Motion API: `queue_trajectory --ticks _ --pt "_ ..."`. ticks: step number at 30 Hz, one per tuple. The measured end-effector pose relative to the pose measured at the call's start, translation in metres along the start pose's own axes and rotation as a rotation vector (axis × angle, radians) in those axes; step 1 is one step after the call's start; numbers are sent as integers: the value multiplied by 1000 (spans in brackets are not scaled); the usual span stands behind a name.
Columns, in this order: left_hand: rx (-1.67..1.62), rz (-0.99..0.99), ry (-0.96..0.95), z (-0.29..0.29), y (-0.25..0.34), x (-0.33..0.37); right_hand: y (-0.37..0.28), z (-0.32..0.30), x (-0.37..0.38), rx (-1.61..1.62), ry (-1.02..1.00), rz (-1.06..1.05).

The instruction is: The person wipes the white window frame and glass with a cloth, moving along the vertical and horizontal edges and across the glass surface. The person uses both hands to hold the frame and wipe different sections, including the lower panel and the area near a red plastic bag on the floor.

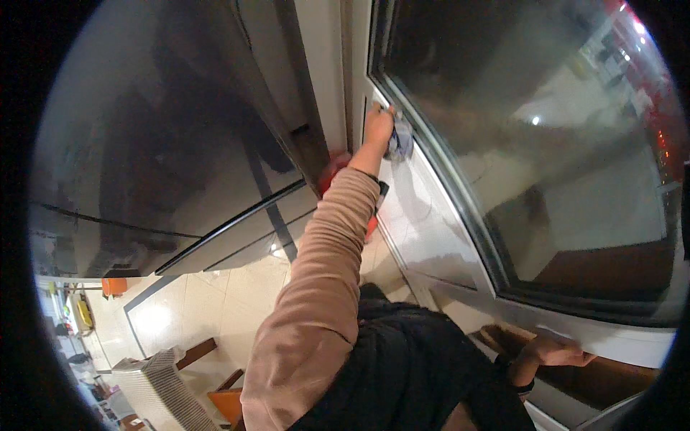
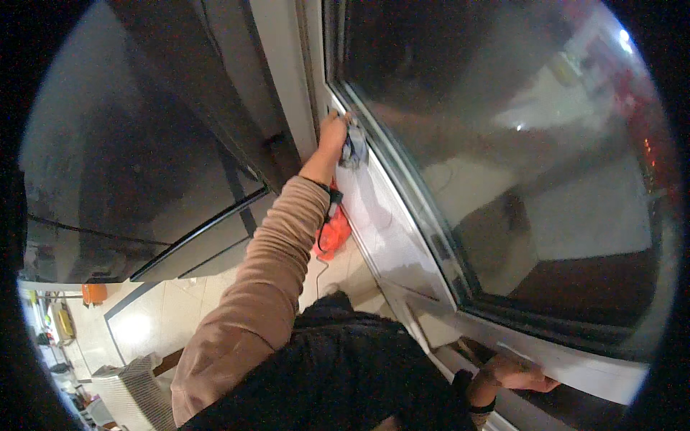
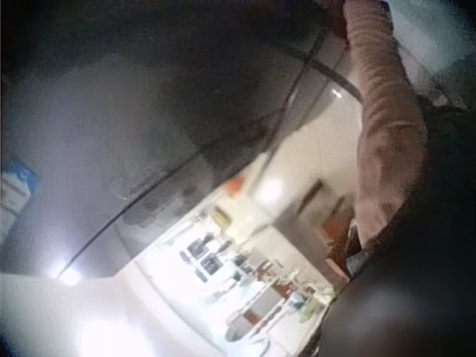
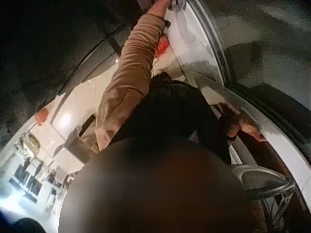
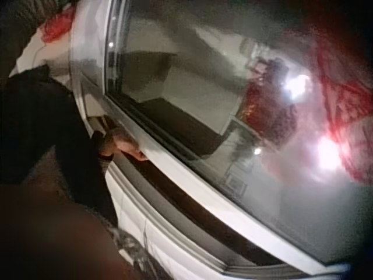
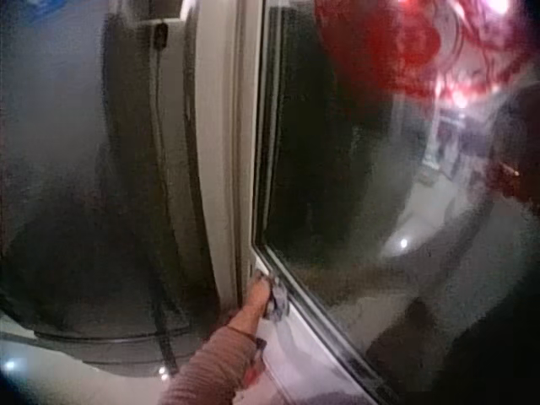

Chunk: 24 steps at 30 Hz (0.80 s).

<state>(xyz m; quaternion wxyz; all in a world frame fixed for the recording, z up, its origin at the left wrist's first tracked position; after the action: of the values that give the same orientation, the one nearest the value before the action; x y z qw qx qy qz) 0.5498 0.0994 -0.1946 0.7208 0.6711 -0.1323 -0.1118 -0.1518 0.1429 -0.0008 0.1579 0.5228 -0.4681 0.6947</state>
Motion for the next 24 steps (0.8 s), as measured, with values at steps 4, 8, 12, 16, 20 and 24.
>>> queue_trajectory --ticks 4,8,12,16,20,24 --pt "142 35 -23 1 2 4 -5 12 -14 -179 -132 -341" --pt "106 24 -55 3 -3 8 16 6 -20 -265 -49 -72" --pt "3 -59 -72 6 -11 15 3 17 -18 -110 -110 42" --pt "243 23 -48 1 3 17 -49 23 -23 -187 -71 -393" --pt "330 108 -48 0 16 10 -10 17 -31 278 -18 -82" --pt "327 111 -44 0 13 12 26 8 -30 184 45 183"
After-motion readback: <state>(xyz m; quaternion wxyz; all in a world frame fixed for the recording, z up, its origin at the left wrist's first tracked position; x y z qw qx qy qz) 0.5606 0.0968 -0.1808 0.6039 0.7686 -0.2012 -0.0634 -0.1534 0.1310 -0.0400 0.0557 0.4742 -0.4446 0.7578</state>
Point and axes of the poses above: each hand's wrist, its own x-axis towards the middle knuckle, its own z-axis out of the palm, y = z × x, the point moved 10 cm from there along x, towards the middle knuckle
